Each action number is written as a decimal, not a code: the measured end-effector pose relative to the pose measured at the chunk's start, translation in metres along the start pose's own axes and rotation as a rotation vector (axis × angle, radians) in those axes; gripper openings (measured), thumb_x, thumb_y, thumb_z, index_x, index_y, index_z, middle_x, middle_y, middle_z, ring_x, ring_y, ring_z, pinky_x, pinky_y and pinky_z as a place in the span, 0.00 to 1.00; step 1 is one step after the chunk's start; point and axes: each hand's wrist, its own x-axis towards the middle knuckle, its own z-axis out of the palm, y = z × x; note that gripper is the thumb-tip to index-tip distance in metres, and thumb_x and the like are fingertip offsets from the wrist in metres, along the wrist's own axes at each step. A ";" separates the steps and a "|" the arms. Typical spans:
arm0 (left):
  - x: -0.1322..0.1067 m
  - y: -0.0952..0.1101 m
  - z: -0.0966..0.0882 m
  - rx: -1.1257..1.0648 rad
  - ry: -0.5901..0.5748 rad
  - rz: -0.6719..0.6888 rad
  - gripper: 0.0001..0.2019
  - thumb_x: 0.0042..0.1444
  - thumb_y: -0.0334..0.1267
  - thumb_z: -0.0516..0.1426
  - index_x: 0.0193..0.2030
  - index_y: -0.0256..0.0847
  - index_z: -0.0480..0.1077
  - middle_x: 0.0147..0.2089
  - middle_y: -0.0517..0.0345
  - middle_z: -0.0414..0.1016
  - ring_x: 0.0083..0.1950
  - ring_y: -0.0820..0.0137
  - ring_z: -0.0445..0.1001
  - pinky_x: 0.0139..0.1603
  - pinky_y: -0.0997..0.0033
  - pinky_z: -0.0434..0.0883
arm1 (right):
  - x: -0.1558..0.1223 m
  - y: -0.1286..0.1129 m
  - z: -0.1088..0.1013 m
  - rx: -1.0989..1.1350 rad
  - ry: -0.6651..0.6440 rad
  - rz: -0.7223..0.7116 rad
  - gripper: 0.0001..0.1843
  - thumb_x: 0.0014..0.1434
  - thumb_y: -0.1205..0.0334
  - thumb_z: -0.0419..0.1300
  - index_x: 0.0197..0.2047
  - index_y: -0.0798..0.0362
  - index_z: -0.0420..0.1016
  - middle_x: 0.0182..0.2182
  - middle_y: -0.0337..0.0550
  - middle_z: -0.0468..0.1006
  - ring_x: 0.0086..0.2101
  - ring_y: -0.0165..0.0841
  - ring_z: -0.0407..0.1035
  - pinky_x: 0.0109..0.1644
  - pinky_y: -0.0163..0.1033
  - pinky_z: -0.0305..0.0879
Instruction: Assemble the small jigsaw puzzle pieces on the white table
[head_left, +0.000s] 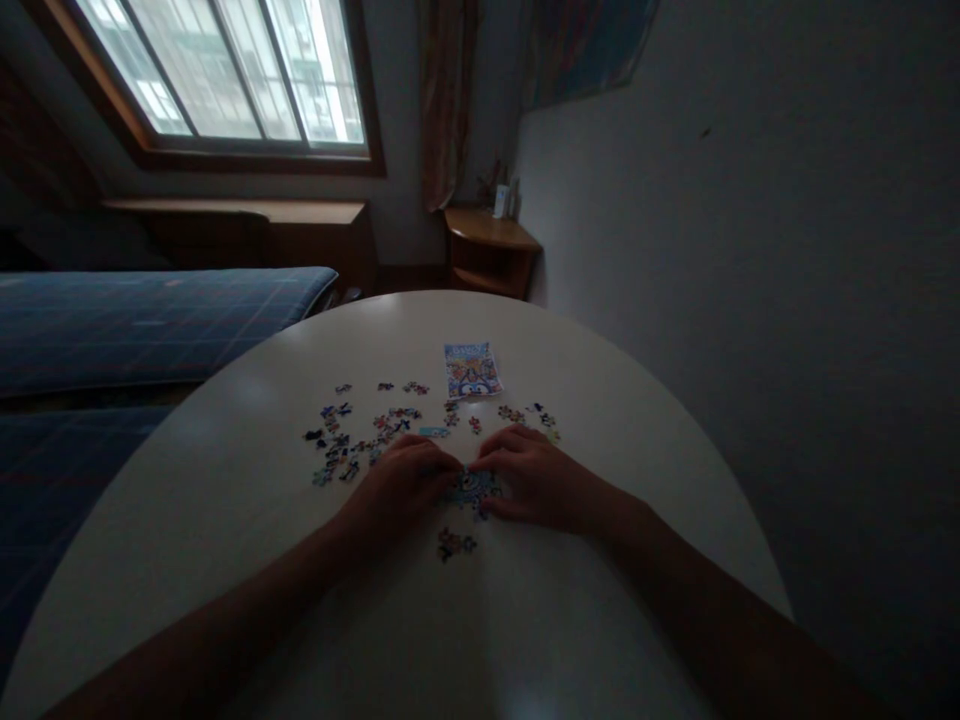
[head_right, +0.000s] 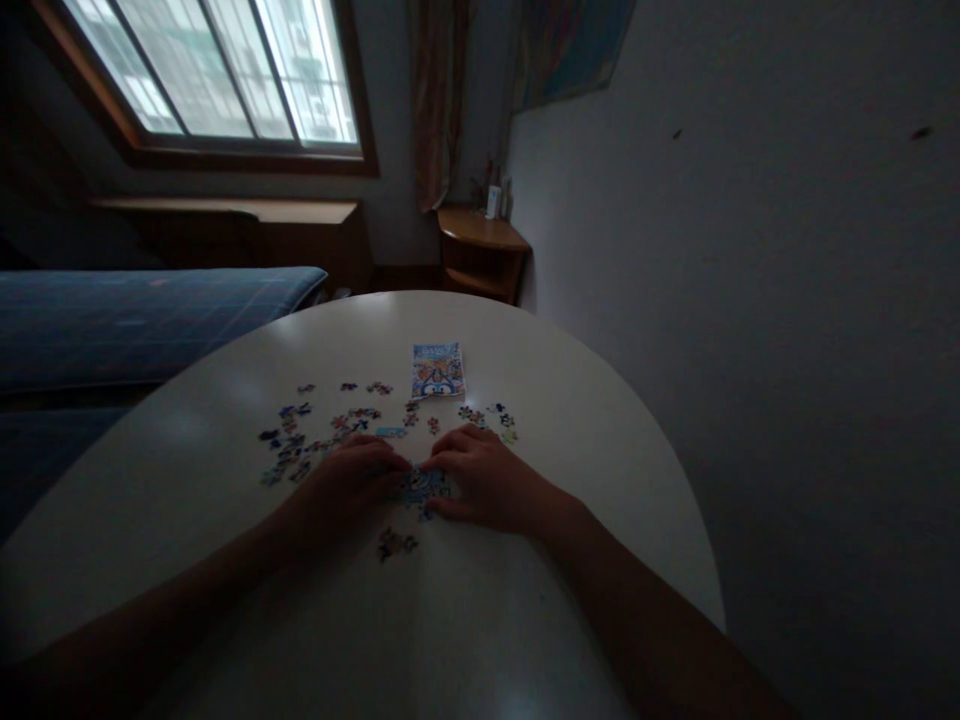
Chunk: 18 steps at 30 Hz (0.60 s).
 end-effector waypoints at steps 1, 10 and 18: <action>0.001 0.001 0.001 0.011 -0.002 0.008 0.07 0.59 0.32 0.58 0.40 0.44 0.78 0.36 0.58 0.80 0.46 0.64 0.73 0.52 0.61 0.69 | 0.000 0.000 0.000 -0.001 0.002 -0.002 0.18 0.55 0.57 0.68 0.49 0.50 0.77 0.46 0.47 0.77 0.49 0.40 0.69 0.57 0.50 0.62; 0.002 0.002 0.004 0.111 0.007 0.073 0.08 0.62 0.33 0.57 0.42 0.44 0.78 0.39 0.56 0.80 0.46 0.63 0.72 0.51 0.59 0.69 | 0.000 -0.004 -0.003 -0.013 -0.020 0.015 0.18 0.55 0.57 0.68 0.49 0.51 0.77 0.46 0.48 0.78 0.50 0.41 0.68 0.59 0.51 0.61; 0.002 -0.002 0.003 0.153 -0.037 0.115 0.08 0.62 0.33 0.59 0.44 0.45 0.79 0.40 0.56 0.78 0.45 0.63 0.72 0.49 0.61 0.69 | 0.001 -0.003 -0.001 -0.025 -0.013 0.010 0.18 0.55 0.57 0.67 0.49 0.50 0.77 0.46 0.48 0.77 0.50 0.41 0.68 0.57 0.50 0.62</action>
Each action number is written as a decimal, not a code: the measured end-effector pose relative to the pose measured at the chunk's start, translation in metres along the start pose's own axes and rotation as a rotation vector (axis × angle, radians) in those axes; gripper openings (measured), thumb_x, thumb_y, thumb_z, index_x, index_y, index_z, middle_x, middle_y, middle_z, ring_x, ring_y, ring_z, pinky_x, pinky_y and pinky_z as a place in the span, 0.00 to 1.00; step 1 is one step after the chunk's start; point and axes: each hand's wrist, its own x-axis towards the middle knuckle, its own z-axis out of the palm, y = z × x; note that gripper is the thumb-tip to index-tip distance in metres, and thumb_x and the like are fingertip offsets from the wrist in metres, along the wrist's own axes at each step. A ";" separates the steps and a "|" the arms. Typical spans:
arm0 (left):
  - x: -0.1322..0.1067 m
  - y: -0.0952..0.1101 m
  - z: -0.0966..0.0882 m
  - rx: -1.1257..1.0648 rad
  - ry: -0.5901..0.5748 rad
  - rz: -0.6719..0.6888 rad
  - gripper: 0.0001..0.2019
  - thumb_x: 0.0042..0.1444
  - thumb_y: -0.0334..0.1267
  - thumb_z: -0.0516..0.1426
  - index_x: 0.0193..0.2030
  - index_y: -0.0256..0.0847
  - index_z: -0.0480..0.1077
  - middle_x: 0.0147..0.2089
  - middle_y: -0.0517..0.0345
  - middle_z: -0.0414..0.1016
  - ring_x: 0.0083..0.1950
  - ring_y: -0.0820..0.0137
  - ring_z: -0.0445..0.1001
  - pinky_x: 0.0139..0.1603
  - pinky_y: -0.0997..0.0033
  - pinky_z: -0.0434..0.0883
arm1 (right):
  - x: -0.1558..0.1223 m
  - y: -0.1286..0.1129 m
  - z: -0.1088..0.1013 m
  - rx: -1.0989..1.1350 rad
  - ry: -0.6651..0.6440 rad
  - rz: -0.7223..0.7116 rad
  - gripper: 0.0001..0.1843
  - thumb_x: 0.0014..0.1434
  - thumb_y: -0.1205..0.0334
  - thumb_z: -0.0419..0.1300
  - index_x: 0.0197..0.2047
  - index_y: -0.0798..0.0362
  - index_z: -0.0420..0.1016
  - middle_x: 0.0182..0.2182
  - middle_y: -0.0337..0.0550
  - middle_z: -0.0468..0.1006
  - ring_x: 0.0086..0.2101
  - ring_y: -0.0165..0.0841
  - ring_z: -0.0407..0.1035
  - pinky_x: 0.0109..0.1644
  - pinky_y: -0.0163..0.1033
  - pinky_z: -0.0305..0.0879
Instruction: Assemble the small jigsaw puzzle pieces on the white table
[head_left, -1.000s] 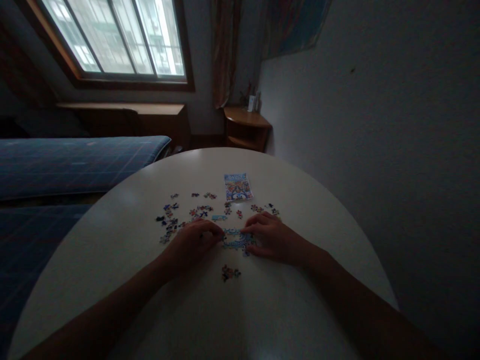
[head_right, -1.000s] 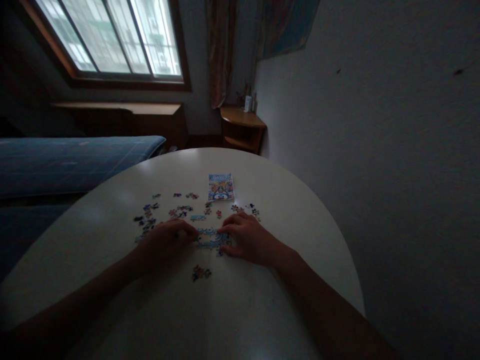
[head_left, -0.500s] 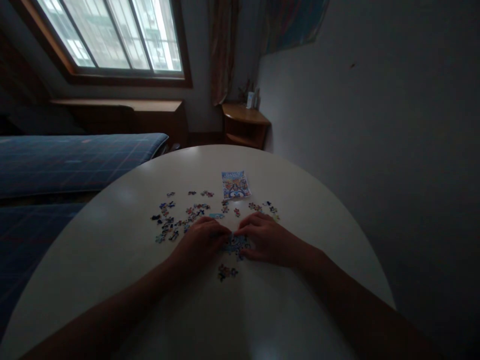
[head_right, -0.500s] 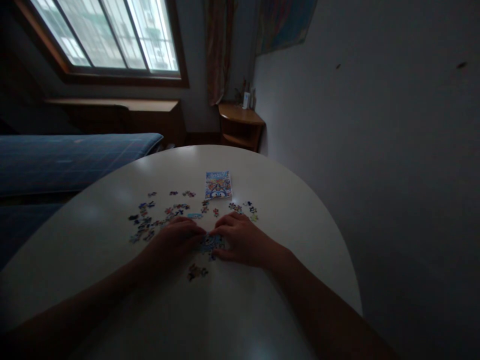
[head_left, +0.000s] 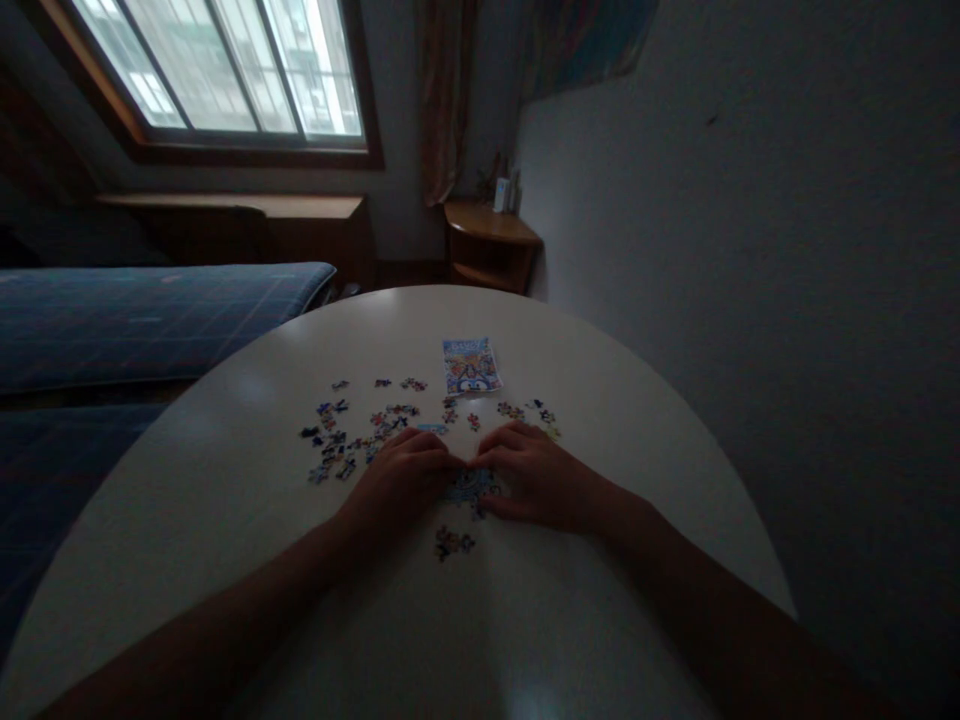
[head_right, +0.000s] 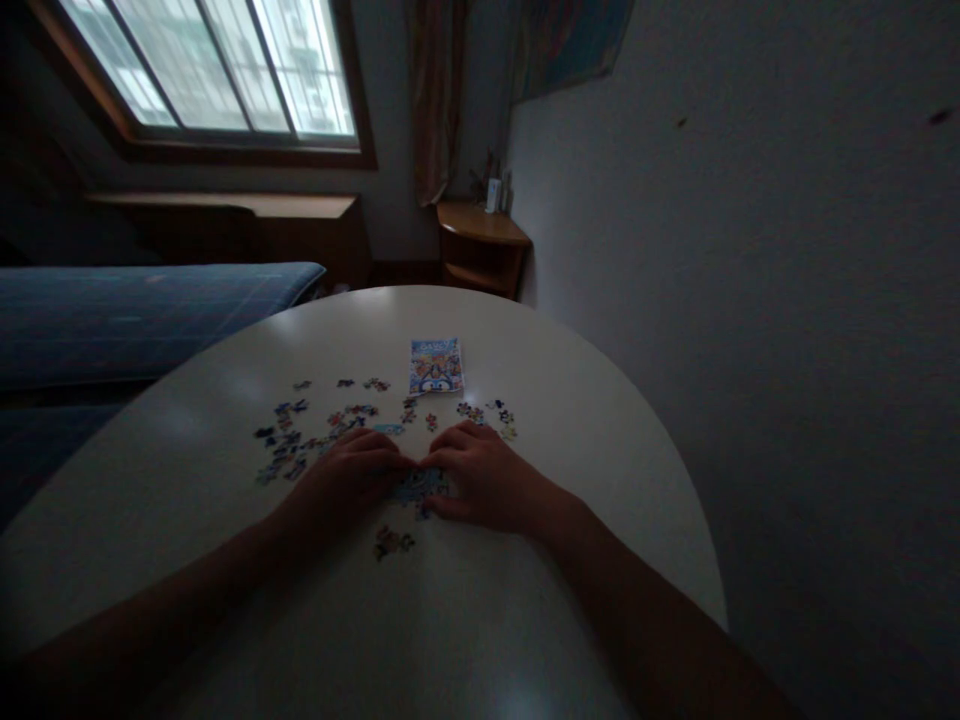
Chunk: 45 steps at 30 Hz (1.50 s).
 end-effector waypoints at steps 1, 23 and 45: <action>0.000 -0.001 0.000 0.002 0.002 0.002 0.08 0.62 0.33 0.59 0.44 0.45 0.79 0.41 0.56 0.78 0.45 0.64 0.72 0.49 0.61 0.69 | 0.000 0.000 0.000 -0.003 -0.004 0.005 0.19 0.55 0.57 0.68 0.50 0.50 0.76 0.47 0.48 0.77 0.50 0.42 0.68 0.57 0.51 0.62; 0.000 -0.008 0.001 -0.002 0.030 0.021 0.03 0.61 0.34 0.61 0.40 0.44 0.77 0.42 0.57 0.78 0.46 0.65 0.72 0.52 0.61 0.68 | 0.000 -0.001 -0.001 -0.004 0.008 0.004 0.20 0.55 0.57 0.67 0.51 0.51 0.75 0.46 0.49 0.77 0.49 0.41 0.69 0.57 0.51 0.62; -0.005 -0.003 -0.010 0.345 -0.058 0.325 0.09 0.67 0.33 0.55 0.51 0.46 0.72 0.46 0.55 0.77 0.47 0.64 0.72 0.46 0.64 0.66 | 0.000 -0.001 0.000 -0.046 0.014 -0.004 0.19 0.55 0.56 0.67 0.49 0.52 0.76 0.45 0.48 0.77 0.49 0.41 0.68 0.57 0.49 0.63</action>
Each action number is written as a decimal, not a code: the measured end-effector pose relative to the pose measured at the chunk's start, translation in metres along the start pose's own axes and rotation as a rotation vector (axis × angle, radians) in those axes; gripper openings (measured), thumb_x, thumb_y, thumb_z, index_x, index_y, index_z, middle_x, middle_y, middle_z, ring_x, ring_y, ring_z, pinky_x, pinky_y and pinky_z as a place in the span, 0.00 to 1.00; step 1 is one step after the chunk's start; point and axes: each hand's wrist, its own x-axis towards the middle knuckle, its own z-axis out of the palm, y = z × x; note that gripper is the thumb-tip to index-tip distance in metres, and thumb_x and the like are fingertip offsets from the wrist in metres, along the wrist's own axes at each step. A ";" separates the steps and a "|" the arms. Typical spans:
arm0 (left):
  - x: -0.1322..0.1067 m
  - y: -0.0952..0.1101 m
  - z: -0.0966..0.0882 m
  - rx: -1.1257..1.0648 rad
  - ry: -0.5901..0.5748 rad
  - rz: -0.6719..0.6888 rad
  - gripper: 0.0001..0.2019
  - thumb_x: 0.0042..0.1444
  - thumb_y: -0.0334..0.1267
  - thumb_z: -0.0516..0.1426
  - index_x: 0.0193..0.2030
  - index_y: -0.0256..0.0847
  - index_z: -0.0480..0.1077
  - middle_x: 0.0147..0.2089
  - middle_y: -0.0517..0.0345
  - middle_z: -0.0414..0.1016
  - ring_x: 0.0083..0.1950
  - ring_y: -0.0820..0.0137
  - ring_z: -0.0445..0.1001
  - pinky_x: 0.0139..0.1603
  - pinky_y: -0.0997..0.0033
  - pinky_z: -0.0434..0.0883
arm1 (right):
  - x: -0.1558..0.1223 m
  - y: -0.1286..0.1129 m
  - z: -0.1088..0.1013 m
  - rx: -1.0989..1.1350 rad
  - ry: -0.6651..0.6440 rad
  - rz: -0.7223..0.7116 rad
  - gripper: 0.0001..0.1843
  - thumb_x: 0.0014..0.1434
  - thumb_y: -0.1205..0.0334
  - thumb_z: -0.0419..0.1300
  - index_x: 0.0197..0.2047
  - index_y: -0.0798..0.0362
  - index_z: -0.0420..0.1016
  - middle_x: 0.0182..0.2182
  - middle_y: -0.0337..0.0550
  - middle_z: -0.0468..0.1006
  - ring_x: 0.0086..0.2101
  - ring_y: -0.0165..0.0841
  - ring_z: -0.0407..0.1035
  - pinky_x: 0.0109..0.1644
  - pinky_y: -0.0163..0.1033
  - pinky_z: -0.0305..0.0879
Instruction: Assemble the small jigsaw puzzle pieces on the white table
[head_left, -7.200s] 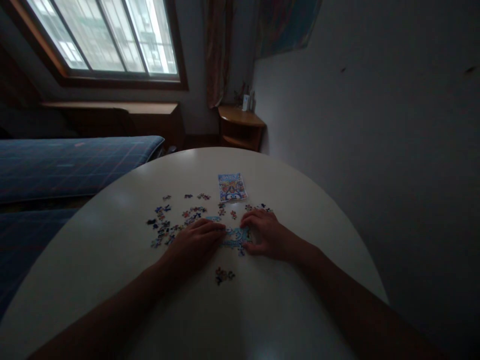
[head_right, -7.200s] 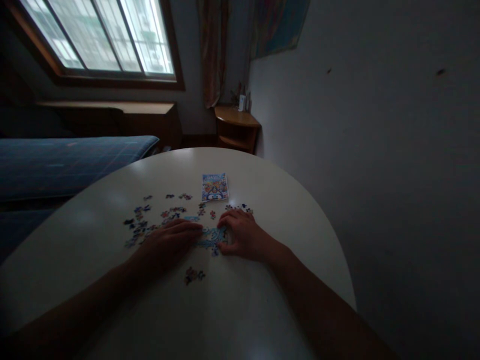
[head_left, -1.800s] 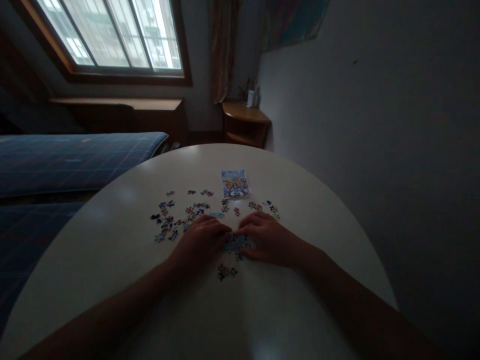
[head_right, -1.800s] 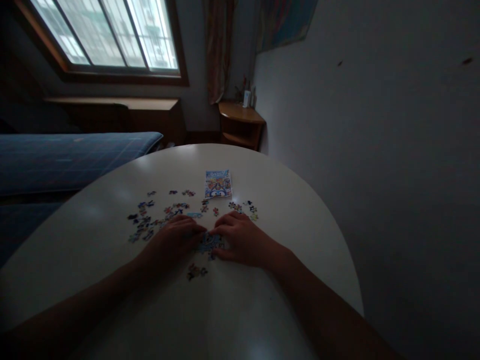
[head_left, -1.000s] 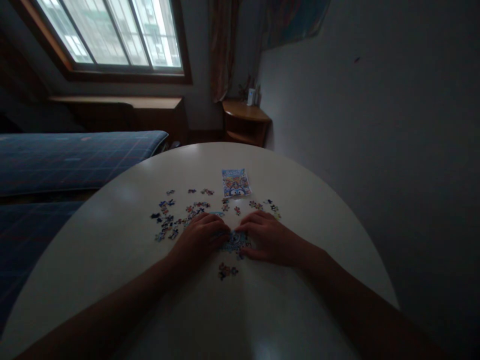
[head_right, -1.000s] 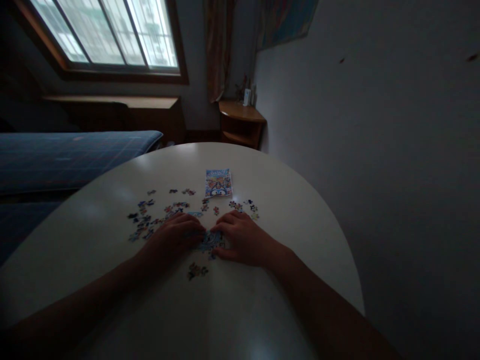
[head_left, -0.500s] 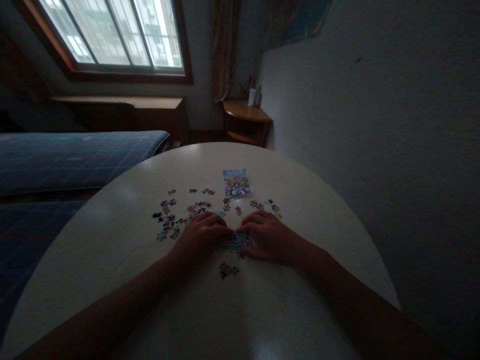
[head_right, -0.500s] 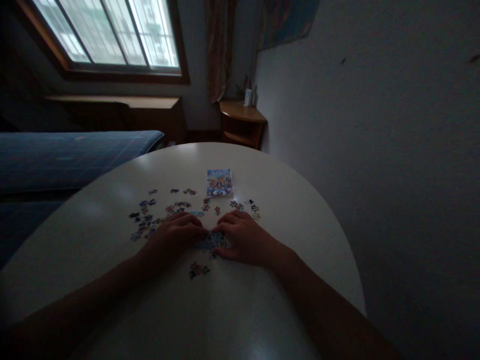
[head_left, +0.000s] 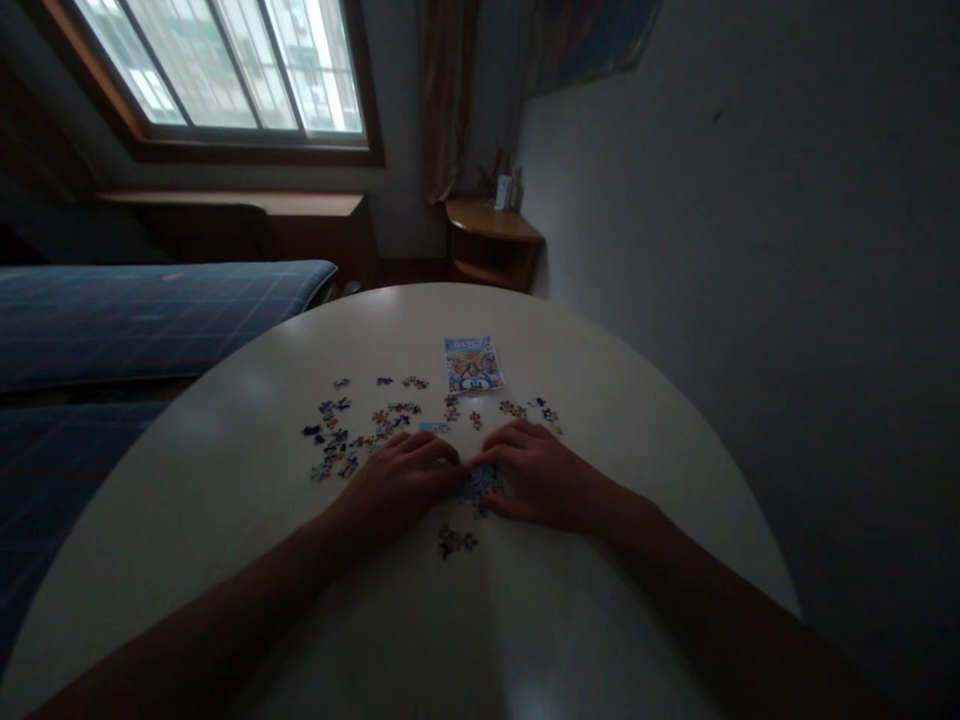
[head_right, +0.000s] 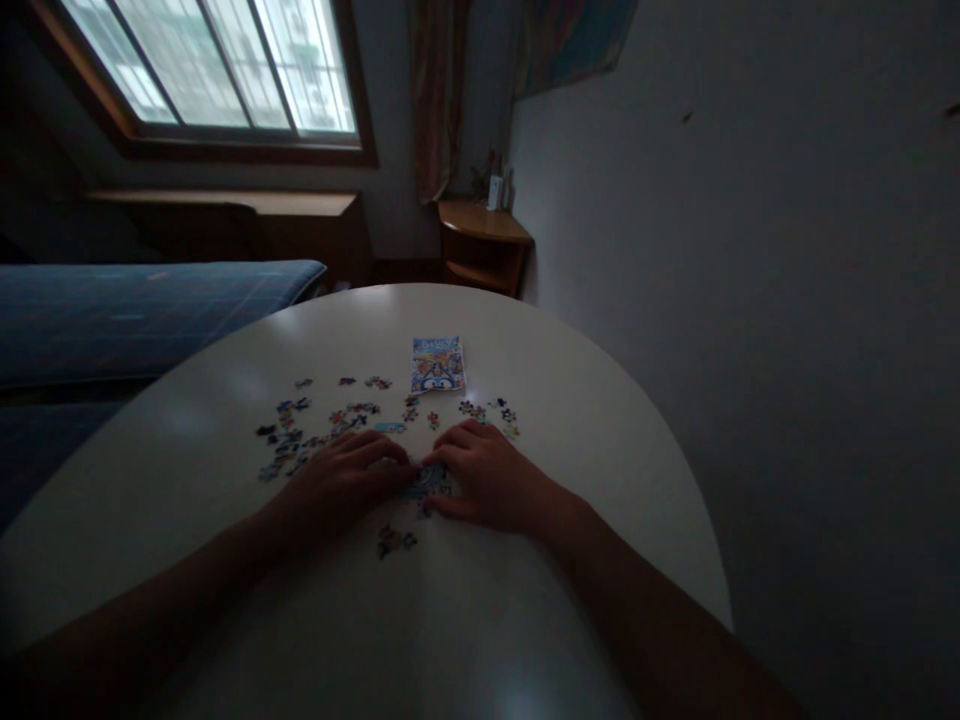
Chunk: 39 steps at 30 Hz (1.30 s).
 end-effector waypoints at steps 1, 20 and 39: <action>0.000 0.000 0.001 -0.015 0.007 -0.002 0.08 0.67 0.34 0.55 0.50 0.45 0.73 0.46 0.55 0.77 0.47 0.64 0.72 0.46 0.65 0.66 | 0.000 0.000 0.000 -0.001 0.003 0.004 0.19 0.55 0.56 0.67 0.49 0.52 0.76 0.45 0.48 0.77 0.49 0.41 0.68 0.57 0.49 0.63; 0.000 -0.006 0.003 -0.110 0.076 -0.025 0.07 0.67 0.36 0.55 0.47 0.43 0.74 0.47 0.57 0.80 0.47 0.65 0.76 0.48 0.63 0.71 | -0.001 0.000 0.002 -0.070 -0.006 0.001 0.19 0.55 0.54 0.68 0.48 0.54 0.76 0.45 0.48 0.78 0.49 0.42 0.68 0.57 0.49 0.63; 0.001 -0.006 0.006 -0.129 0.107 -0.134 0.06 0.65 0.35 0.57 0.42 0.42 0.76 0.44 0.54 0.80 0.44 0.66 0.75 0.45 0.64 0.73 | 0.000 0.000 0.001 -0.044 0.003 0.008 0.20 0.54 0.56 0.69 0.49 0.53 0.76 0.45 0.49 0.78 0.49 0.41 0.69 0.56 0.50 0.63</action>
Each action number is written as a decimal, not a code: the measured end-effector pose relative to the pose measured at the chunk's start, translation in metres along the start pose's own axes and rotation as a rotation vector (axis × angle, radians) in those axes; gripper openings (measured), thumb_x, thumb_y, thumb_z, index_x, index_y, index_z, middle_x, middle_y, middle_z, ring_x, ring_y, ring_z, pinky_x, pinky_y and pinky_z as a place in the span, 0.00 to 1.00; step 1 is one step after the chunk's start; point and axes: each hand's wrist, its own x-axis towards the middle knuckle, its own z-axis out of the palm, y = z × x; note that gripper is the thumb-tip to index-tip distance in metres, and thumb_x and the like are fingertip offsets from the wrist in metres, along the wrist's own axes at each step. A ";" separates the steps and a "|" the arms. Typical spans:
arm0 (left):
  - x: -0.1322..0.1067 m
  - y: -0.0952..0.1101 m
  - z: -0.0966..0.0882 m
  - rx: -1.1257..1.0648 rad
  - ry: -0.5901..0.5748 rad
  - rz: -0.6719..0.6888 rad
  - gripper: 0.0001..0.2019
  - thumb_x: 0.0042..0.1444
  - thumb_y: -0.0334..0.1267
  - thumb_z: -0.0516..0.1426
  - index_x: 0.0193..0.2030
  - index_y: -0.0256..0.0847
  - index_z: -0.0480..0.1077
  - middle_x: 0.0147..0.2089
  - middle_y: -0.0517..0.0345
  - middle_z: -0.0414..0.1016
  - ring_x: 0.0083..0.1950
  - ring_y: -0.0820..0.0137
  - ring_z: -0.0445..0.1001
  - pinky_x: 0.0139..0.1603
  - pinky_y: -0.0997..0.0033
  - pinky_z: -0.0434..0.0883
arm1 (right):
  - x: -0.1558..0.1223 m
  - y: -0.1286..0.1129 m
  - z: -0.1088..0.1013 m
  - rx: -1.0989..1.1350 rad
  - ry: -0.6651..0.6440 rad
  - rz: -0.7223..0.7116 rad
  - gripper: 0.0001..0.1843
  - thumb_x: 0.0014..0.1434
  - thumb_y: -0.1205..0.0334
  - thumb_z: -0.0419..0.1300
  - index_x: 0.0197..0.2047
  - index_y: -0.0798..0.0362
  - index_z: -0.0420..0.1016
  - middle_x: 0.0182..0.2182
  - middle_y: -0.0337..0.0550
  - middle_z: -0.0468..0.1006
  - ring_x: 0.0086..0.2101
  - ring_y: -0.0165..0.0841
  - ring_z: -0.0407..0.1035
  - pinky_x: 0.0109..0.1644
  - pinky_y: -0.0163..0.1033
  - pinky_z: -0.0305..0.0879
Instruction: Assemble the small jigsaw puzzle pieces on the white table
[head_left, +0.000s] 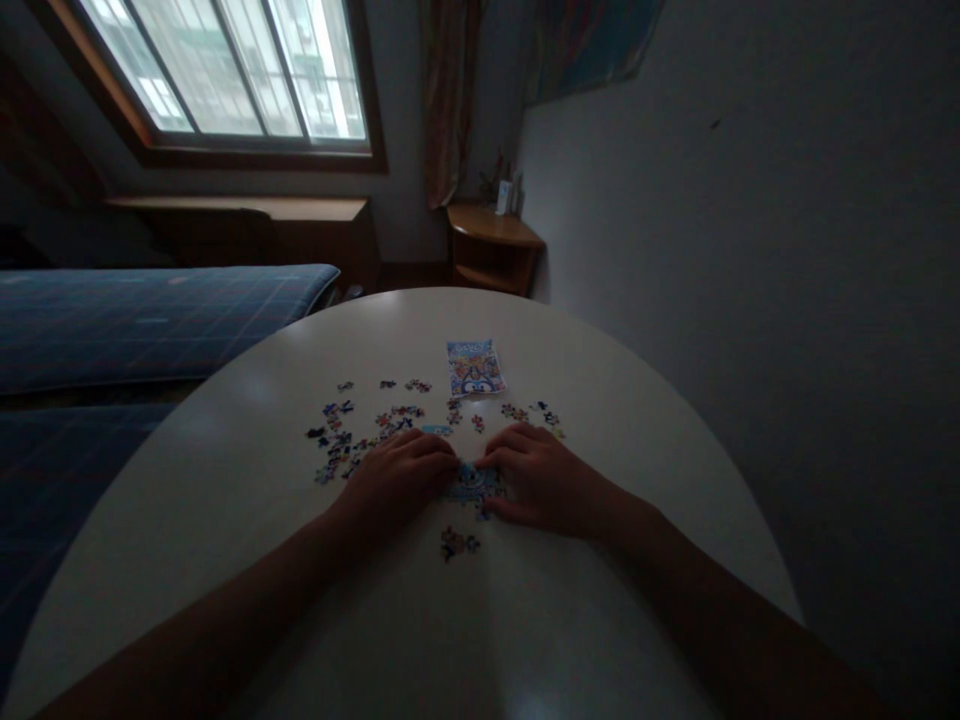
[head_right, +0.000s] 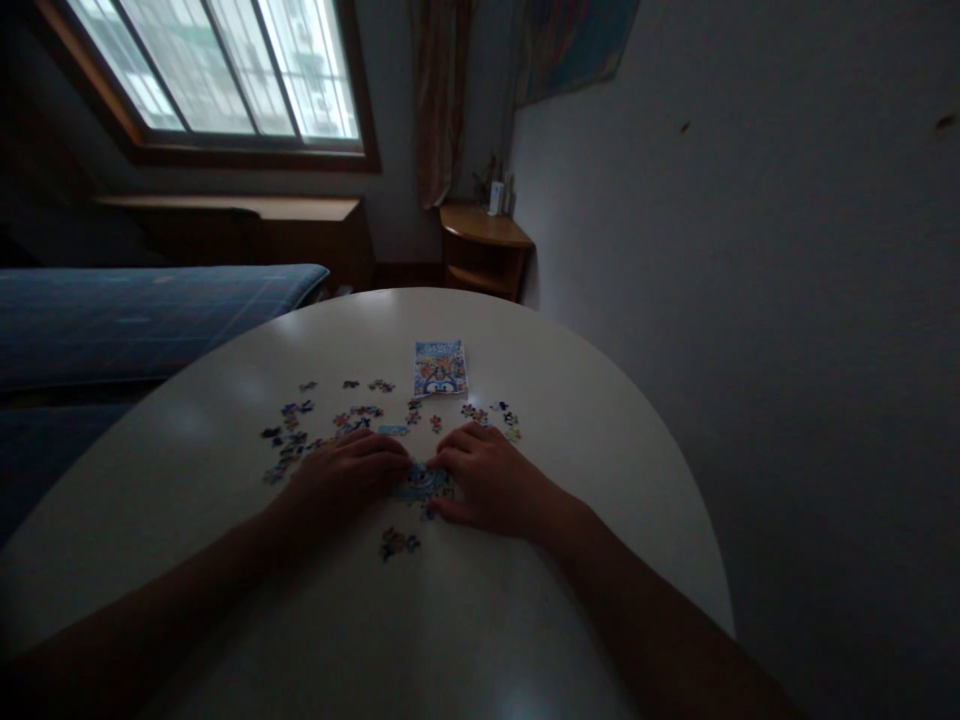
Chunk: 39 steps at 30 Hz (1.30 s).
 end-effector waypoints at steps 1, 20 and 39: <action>0.000 0.000 0.000 0.001 -0.003 -0.002 0.06 0.64 0.35 0.57 0.42 0.42 0.76 0.44 0.55 0.80 0.44 0.66 0.75 0.45 0.64 0.73 | 0.000 0.000 0.000 0.000 0.000 0.000 0.20 0.54 0.56 0.69 0.49 0.53 0.76 0.45 0.49 0.78 0.49 0.41 0.70 0.56 0.50 0.63; -0.009 0.002 -0.002 -0.036 0.031 -0.056 0.05 0.62 0.34 0.58 0.44 0.43 0.75 0.46 0.56 0.79 0.46 0.65 0.75 0.48 0.62 0.75 | 0.013 -0.009 0.016 -0.014 0.109 0.092 0.14 0.62 0.60 0.62 0.51 0.48 0.77 0.43 0.46 0.77 0.48 0.39 0.68 0.56 0.48 0.62; -0.008 0.008 -0.010 0.007 -0.047 -0.020 0.04 0.63 0.32 0.58 0.40 0.41 0.74 0.45 0.55 0.79 0.45 0.65 0.75 0.46 0.64 0.75 | 0.013 -0.004 0.016 0.174 0.228 0.047 0.08 0.60 0.68 0.61 0.43 0.49 0.77 0.36 0.42 0.81 0.44 0.37 0.70 0.51 0.43 0.65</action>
